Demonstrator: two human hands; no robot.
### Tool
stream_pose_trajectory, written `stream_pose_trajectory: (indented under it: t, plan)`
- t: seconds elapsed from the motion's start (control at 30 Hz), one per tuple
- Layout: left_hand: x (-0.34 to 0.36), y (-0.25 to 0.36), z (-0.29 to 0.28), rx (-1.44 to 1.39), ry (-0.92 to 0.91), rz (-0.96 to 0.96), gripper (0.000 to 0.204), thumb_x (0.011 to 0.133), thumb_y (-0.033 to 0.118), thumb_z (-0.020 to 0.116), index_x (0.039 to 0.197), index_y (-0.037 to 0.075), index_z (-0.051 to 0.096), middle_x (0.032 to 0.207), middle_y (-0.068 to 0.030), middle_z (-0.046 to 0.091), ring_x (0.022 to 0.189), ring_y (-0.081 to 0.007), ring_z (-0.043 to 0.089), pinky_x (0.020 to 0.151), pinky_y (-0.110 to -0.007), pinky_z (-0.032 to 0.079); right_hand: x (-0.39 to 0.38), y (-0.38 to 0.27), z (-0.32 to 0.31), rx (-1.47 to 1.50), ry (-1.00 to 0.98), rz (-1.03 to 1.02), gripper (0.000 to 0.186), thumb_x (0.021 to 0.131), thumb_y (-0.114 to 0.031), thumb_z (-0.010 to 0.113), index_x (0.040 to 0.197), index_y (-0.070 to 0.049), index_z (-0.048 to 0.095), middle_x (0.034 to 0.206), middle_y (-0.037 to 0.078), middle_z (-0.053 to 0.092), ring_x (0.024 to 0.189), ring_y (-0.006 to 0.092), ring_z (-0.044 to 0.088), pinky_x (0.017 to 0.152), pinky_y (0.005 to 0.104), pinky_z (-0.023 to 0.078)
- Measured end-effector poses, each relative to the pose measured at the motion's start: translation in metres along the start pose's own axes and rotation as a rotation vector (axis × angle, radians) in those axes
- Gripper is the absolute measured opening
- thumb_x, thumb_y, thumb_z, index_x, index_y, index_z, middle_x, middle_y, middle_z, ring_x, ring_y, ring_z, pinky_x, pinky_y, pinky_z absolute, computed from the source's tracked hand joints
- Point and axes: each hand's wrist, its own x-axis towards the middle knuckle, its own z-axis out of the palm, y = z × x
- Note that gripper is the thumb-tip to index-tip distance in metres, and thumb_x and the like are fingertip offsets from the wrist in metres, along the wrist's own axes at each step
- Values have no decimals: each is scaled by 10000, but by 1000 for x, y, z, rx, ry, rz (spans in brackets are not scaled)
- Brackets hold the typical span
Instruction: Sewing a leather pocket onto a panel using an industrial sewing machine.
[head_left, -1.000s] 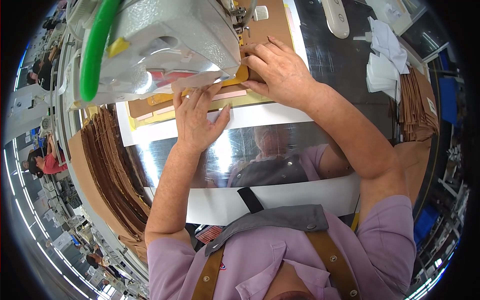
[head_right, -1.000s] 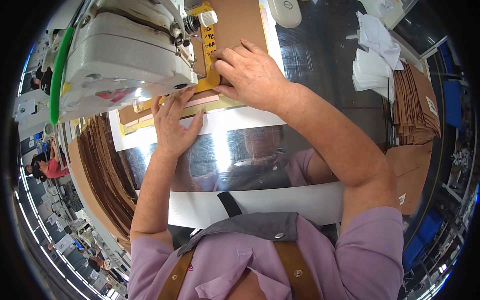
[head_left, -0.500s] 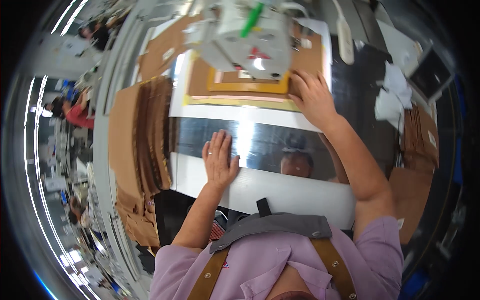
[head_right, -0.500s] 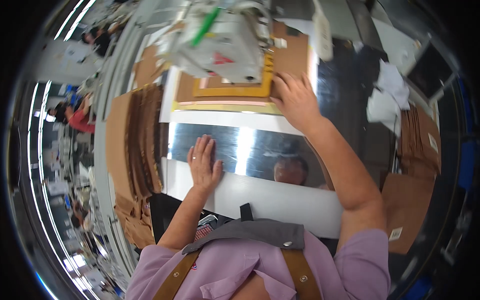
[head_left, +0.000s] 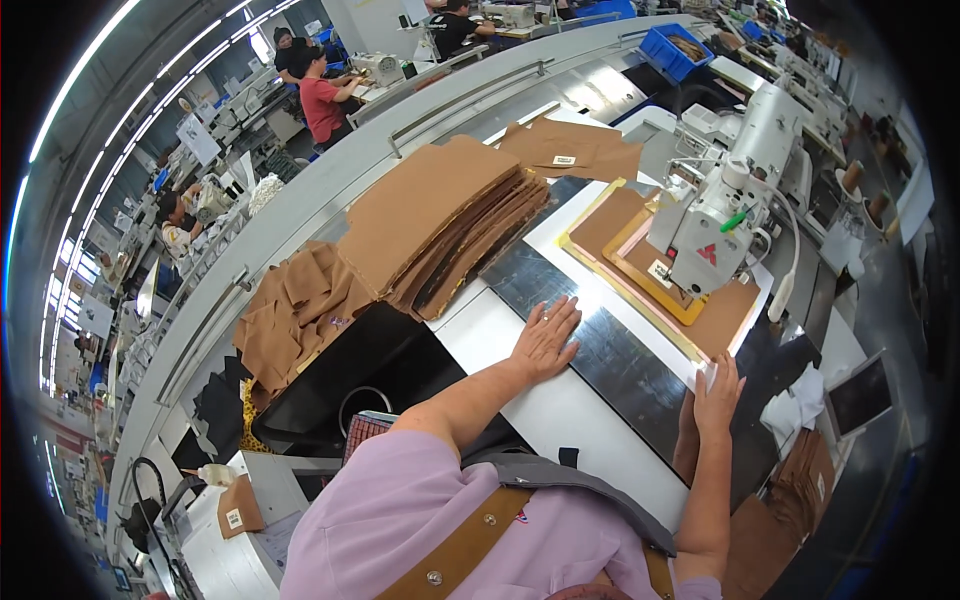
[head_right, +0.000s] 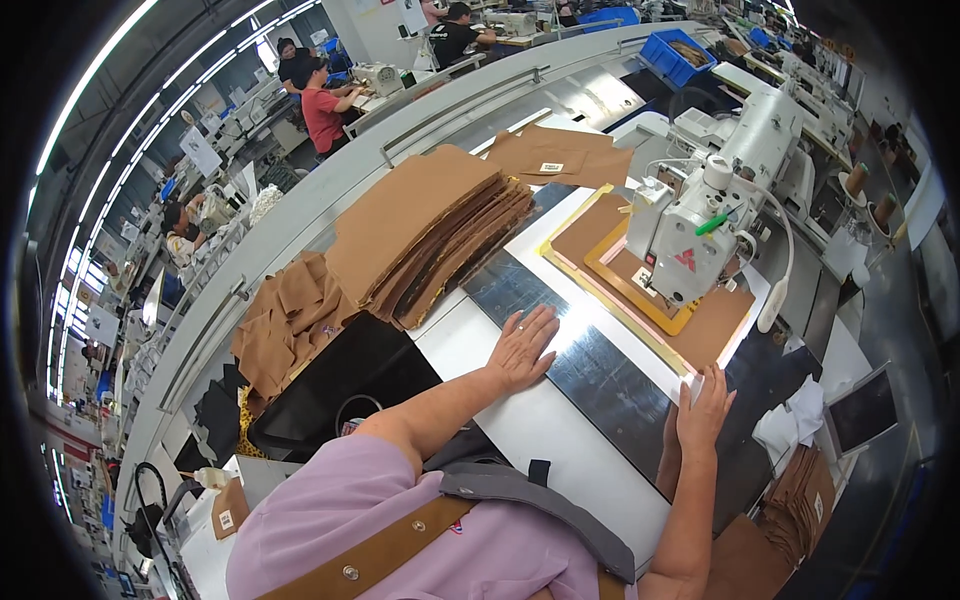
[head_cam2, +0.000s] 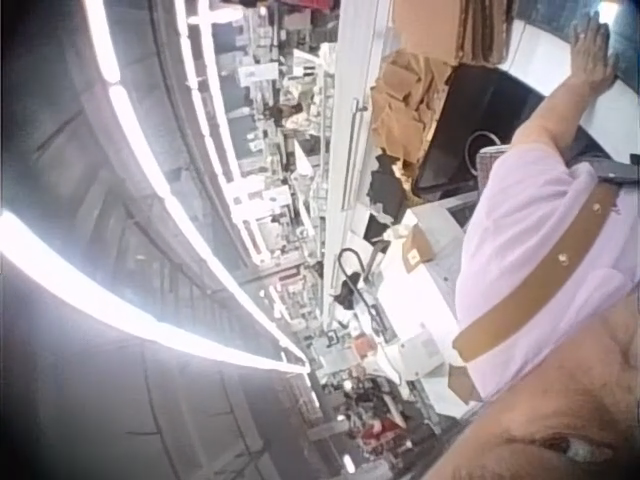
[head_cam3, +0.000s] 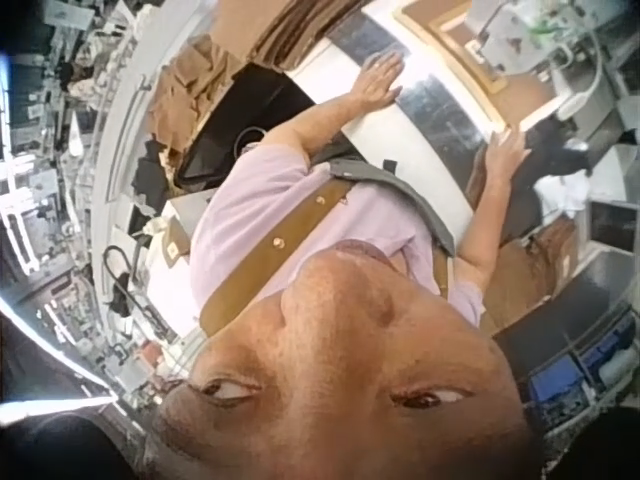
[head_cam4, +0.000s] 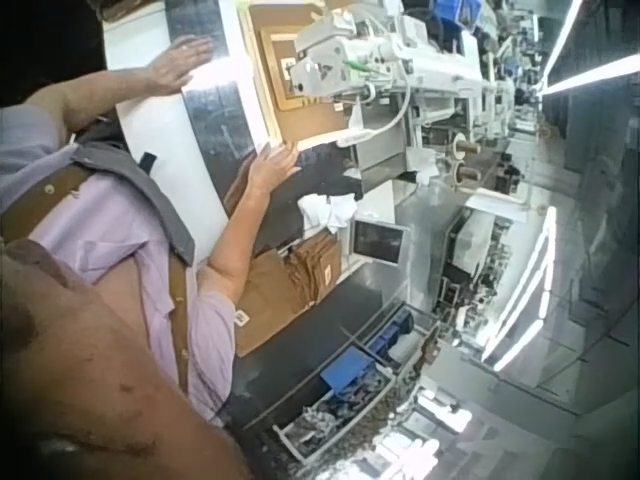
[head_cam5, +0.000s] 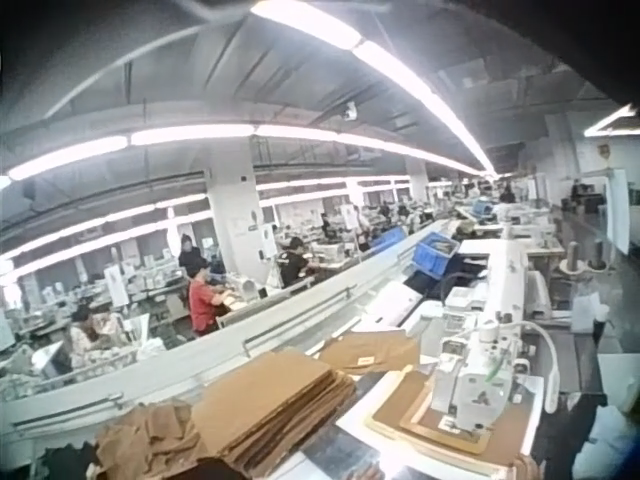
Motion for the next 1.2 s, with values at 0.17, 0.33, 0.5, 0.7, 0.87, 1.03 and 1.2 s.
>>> stream_pose_trajectory:
  t: [0.17, 0.33, 0.5, 0.7, 0.87, 1.03, 1.2]
  plan:
    - [5, -2, 3, -11, 4, 37, 585, 1027, 390, 464, 1509, 60, 436, 1634, -139, 346, 1561, -287, 230, 1252, -515, 126, -8, 34, -8, -83, 19, 131, 525, 996, -253, 635, 1440, -19, 481, 1540, 181, 443, 1469, 347, 390, 1232, 627, 188]
    - [-2, -3, -1, -105, -35, 17, 612, 1032, 432, 449, 1514, 57, 429, 1631, -140, 349, 1558, -297, 240, 1243, -532, 121, -6, 59, -11, -174, 34, 259, 539, 1050, -289, 540, 1477, 26, 447, 1577, 185, 414, 1504, 347, 343, 1238, 601, 190]
    - [13, 2, 1, -194, -51, -16, 627, 1020, 439, 480, 1519, 63, 425, 1628, -168, 350, 1548, -313, 266, 1209, -606, 130, -15, 95, -14, -286, 9, 461, 593, 1073, -320, 486, 1532, 41, 385, 1644, 196, 333, 1545, 358, 269, 1230, 594, 212]
    - [100, -1, -6, -147, 56, -47, 613, 1007, 424, 535, 1471, 25, 499, 1641, -166, 344, 1537, -316, 288, 1201, -609, 152, 2, 75, -9, -425, 52, 483, 612, 1055, -356, 514, 1501, 54, 427, 1566, 254, 433, 1487, 393, 367, 1198, 606, 272]
    - [169, 13, 28, -99, 7, 69, 674, 1002, 460, 541, 1508, 22, 461, 1648, -187, 327, 1551, -340, 254, 1214, -632, 131, 11, 70, -11, -460, 1, 601, 676, 1060, -432, 460, 1526, 54, 402, 1648, 203, 331, 1561, 346, 235, 1250, 600, 137]
    - [197, 14, 41, 38, -71, -33, 755, 963, 490, 597, 1536, 25, 438, 1661, -172, 310, 1576, -332, 189, 1233, -640, 90, 23, 55, -4, -480, -29, 573, 656, 1047, -416, 492, 1540, 8, 409, 1634, 166, 376, 1561, 333, 244, 1237, 638, 128]
    - [194, 38, 61, -37, -2, 93, 468, 970, 342, 621, 1429, 250, 603, 1510, -144, 504, 1537, -352, 280, 1186, -713, 149, -1, 79, -5, -418, 59, 531, 455, 1045, -290, 535, 1469, -126, 568, 1611, 87, 441, 1549, 353, 272, 1197, 703, 132]
